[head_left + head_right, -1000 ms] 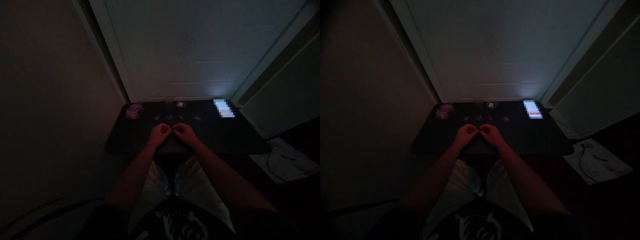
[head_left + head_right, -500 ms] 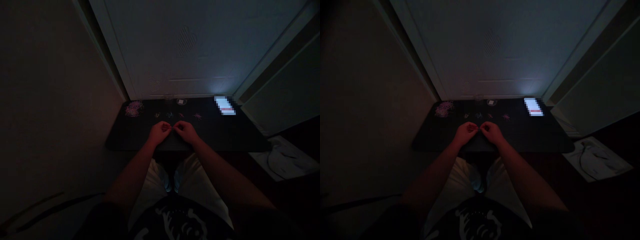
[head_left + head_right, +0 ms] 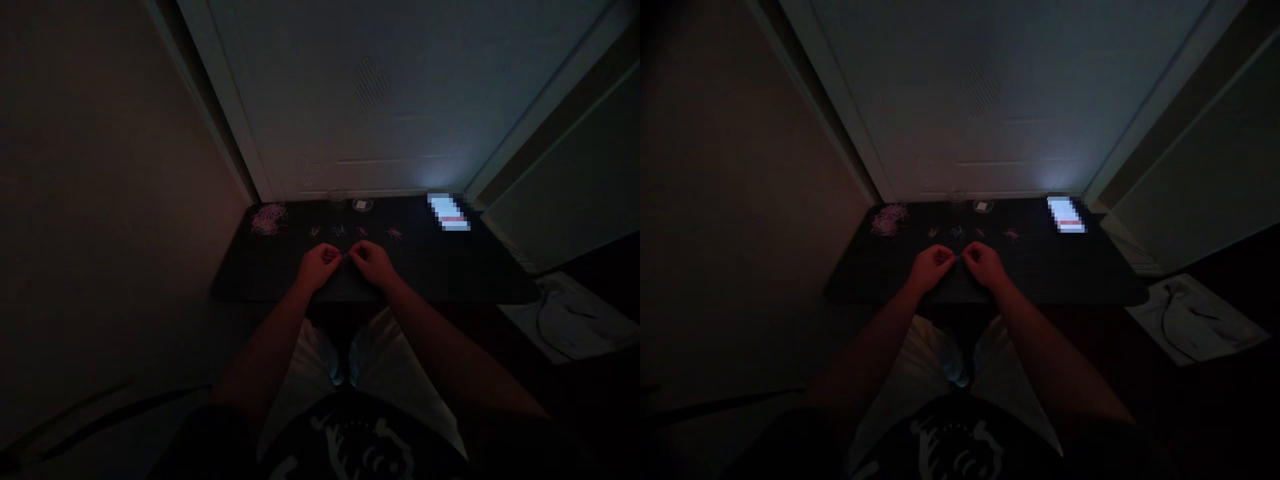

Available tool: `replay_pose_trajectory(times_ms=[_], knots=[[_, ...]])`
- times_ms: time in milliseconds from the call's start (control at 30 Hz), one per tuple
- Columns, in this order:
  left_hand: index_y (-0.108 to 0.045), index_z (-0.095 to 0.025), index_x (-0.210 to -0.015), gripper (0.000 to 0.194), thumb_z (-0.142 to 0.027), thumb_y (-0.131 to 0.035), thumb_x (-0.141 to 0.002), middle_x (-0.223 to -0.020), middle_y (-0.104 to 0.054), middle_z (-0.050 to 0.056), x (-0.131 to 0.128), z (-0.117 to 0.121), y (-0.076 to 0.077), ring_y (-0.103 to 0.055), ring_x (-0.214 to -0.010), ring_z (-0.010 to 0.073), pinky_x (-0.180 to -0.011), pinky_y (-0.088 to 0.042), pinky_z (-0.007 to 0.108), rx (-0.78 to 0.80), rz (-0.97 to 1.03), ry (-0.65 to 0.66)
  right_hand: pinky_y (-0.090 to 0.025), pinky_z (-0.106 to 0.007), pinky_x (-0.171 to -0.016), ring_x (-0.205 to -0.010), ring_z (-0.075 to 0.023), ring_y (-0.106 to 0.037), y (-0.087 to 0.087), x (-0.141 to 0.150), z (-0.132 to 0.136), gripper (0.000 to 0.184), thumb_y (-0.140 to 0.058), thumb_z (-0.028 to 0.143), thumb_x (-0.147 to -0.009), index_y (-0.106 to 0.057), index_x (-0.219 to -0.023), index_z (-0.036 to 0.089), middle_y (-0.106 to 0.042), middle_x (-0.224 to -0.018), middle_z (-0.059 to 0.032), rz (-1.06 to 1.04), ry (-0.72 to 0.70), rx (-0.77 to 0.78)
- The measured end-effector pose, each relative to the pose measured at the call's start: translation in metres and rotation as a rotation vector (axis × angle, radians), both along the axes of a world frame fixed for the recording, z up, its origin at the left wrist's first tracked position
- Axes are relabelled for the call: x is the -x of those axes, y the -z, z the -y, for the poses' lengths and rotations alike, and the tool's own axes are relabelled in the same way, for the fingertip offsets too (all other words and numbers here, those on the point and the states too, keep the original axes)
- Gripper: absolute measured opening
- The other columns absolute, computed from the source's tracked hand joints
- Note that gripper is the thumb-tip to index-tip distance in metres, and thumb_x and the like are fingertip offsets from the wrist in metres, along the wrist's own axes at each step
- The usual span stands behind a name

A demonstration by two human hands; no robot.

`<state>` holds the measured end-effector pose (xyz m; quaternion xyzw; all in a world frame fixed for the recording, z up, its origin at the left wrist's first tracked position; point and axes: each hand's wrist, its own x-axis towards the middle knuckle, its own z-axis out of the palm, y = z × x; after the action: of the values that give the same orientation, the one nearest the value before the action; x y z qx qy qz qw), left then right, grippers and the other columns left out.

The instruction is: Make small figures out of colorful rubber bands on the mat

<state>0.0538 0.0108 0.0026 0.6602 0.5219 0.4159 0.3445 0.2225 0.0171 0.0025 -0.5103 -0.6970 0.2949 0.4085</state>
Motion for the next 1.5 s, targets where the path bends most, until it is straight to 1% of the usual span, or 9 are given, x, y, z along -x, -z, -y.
replay_pose_trajectory(times_ms=[267, 467, 533, 667, 767, 1067, 1233, 1367, 1500], knots=[[-0.061, -0.017, -0.083, 0.016, -0.028, -0.063, -0.073, -0.078, -0.066, 0.003, 0.0021, -0.0017, 0.0021, -0.061, -0.071, 0.0126, -0.069, -0.050, 0.027, -0.031, 0.010, -0.038, -0.039, -0.025, -0.057, -0.061, -0.0133, -0.052, 0.0009, 0.0004, 0.0002, 0.013, -0.052, 0.030, -0.076, -0.058, -0.075, 0.018, -0.058, -0.067, -0.0005, 0.025, 0.038, -0.034], [-0.061, -0.016, -0.084, 0.015, -0.027, -0.063, -0.073, -0.080, -0.066, 0.003, 0.0028, -0.0021, 0.0008, -0.061, -0.072, 0.0115, -0.069, -0.049, 0.026, -0.041, 0.032, -0.071, -0.040, -0.027, -0.064, -0.067, -0.0144, -0.052, -0.0026, 0.0026, 0.0035, 0.007, -0.053, 0.020, -0.071, -0.059, -0.072, 0.018, -0.058, -0.071, -0.0021, 0.199, 0.014, -0.129], [-0.061, -0.016, -0.084, 0.015, -0.027, -0.063, -0.073, -0.080, -0.066, 0.002, 0.0026, -0.0018, 0.0001, -0.061, -0.072, 0.0115, -0.069, -0.049, 0.026, -0.036, 0.033, -0.070, -0.040, -0.028, -0.066, -0.069, -0.0152, -0.053, -0.0033, 0.0030, 0.0046, 0.008, -0.055, 0.020, -0.070, -0.060, -0.075, 0.018, -0.057, -0.073, -0.0026, 0.222, -0.005, -0.157], [-0.061, -0.016, -0.083, 0.015, -0.027, -0.063, -0.073, -0.080, -0.066, 0.003, 0.0019, -0.0012, 0.0001, -0.061, -0.072, 0.0118, -0.070, -0.050, 0.026, -0.037, 0.026, -0.050, -0.041, -0.027, -0.063, -0.067, -0.0144, -0.051, -0.0031, 0.0013, 0.0051, 0.019, -0.058, 0.024, -0.071, -0.062, -0.088, 0.018, -0.056, -0.075, -0.0024, 0.144, -0.023, -0.156], [-0.062, -0.016, -0.083, 0.015, -0.027, -0.063, -0.073, -0.078, -0.066, 0.003, 0.0016, -0.0009, 0.0007, -0.061, -0.071, 0.0119, -0.069, -0.050, 0.026, -0.025, 0.013, -0.034, -0.040, -0.026, -0.060, -0.063, -0.0128, -0.049, -0.0025, -0.0005, 0.0044, 0.020, -0.059, 0.026, -0.073, -0.063, -0.090, 0.018, -0.055, -0.072, -0.0012, 0.093, -0.064, -0.138], [-0.063, -0.016, -0.083, 0.015, -0.027, -0.063, -0.073, -0.080, -0.067, 0.003, 0.0014, 0.0006, -0.0020, -0.062, -0.071, 0.0124, -0.070, -0.050, 0.027, -0.015, -0.041, -0.009, -0.040, -0.027, -0.063, -0.067, -0.0139, -0.053, -0.0004, -0.0007, 0.0015, 0.012, -0.055, 0.025, -0.076, -0.065, -0.075, 0.018, -0.059, -0.074, -0.0030, 0.099, -0.083, -0.153], [-0.063, -0.016, -0.084, 0.017, -0.029, -0.063, -0.073, -0.079, -0.067, 0.003, 0.0022, -0.0004, -0.0020, -0.062, -0.072, 0.0128, -0.070, -0.050, 0.027, -0.023, -0.050, 0.000, -0.041, -0.027, -0.063, -0.068, -0.0140, -0.053, -0.0010, -0.0009, 0.0013, 0.012, -0.055, 0.025, -0.076, -0.065, -0.074, 0.018, -0.060, -0.074, -0.0030, 0.099, -0.045, -0.142], [-0.064, -0.017, -0.088, 0.017, -0.028, -0.060, -0.076, -0.082, -0.068, 0.004, 0.0020, -0.0007, -0.0011, -0.062, -0.074, 0.0131, -0.070, -0.050, 0.027, -0.029, -0.047, -0.022, -0.041, -0.028, -0.064, -0.069, -0.0146, -0.054, -0.0017, -0.0011, 0.0019, 0.012, -0.055, 0.025, -0.075, -0.065, -0.074, 0.018, -0.062, -0.074, -0.0034, 0.084, -0.028, -0.131], [-0.064, -0.017, -0.091, 0.018, -0.025, -0.059, -0.076, -0.084, -0.069, 0.005, 0.0008, 0.0004, -0.0014, -0.063, -0.075, 0.0135, -0.071, -0.051, 0.027, -0.021, -0.042, 0.020, -0.041, -0.028, -0.063, -0.068, -0.0147, -0.055, -0.0021, -0.0012, 0.0019, 0.013, -0.054, 0.026, -0.075, -0.065, -0.074, 0.018, -0.062, -0.074, -0.0037, 0.084, -0.028, -0.127]])
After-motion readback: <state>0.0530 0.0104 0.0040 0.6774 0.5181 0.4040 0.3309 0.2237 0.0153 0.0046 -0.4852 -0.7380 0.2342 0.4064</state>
